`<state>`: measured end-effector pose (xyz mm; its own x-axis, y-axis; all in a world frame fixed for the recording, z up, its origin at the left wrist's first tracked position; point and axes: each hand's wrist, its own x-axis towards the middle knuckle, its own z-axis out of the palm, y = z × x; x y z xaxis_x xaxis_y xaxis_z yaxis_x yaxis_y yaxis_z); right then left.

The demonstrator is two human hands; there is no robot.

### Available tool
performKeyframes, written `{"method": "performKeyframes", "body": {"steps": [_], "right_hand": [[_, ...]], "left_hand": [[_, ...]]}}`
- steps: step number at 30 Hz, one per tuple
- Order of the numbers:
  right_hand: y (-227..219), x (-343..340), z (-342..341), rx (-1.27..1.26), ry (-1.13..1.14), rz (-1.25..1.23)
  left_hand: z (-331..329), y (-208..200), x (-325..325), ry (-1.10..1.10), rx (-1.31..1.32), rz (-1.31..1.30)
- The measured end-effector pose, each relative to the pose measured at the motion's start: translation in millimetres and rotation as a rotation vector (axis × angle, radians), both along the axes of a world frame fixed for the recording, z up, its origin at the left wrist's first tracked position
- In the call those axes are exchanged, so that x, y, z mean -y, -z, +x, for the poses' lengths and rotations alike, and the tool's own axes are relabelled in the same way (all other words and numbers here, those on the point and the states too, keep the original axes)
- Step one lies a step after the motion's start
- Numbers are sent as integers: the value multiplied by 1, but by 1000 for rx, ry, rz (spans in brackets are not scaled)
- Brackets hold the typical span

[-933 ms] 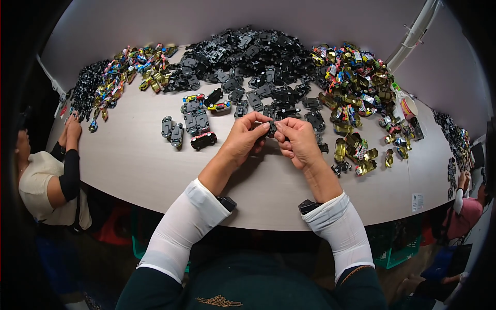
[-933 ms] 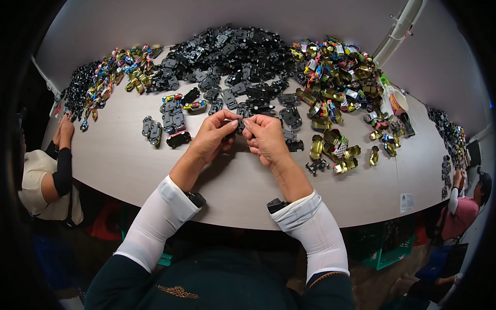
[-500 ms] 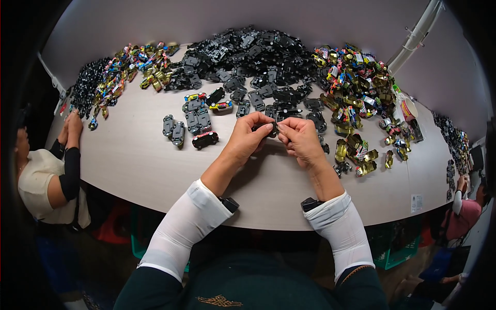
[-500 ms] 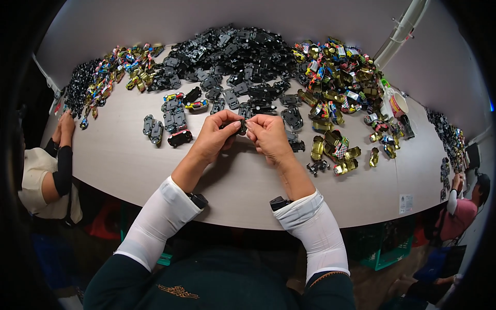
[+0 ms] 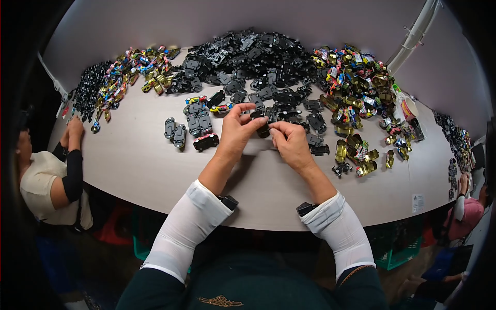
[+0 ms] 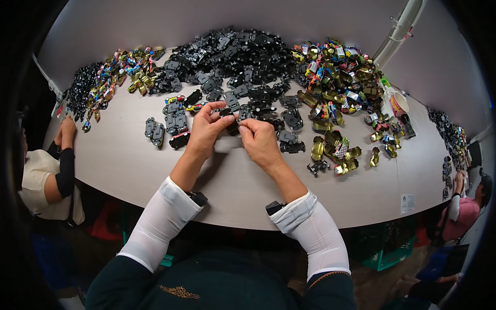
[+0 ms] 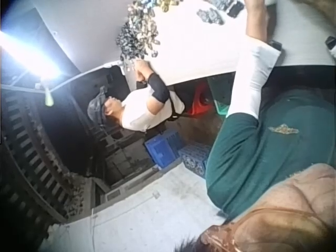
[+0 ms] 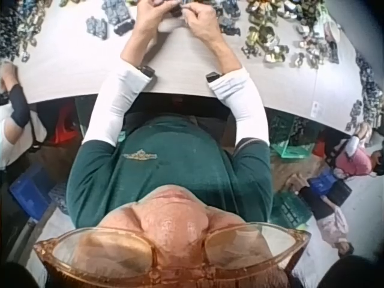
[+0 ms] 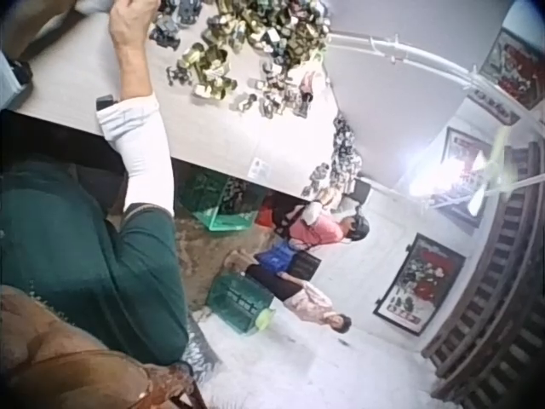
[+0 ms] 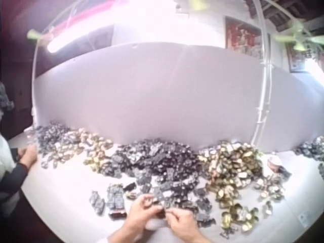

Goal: Assembling small plastic toy cars from various components on a manufacturing assembly line.

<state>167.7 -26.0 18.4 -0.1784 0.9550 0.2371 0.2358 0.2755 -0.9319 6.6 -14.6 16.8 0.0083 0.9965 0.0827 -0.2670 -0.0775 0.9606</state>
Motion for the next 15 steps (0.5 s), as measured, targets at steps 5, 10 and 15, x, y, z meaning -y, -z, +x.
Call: {"method": "performKeyframes", "body": {"steps": [5, 10, 15], "right_hand": [[-19, 1, 8, -475, -67, -425], [-23, -1, 16, -693, -151, -716], [-20, 0, 15, -708, -131, -694]], "left_hand": [[1, -10, 10, 138, 93, -199], [8, -7, 15, 264, -181, -65], [10, -6, 15, 281, -199, -51]]}}
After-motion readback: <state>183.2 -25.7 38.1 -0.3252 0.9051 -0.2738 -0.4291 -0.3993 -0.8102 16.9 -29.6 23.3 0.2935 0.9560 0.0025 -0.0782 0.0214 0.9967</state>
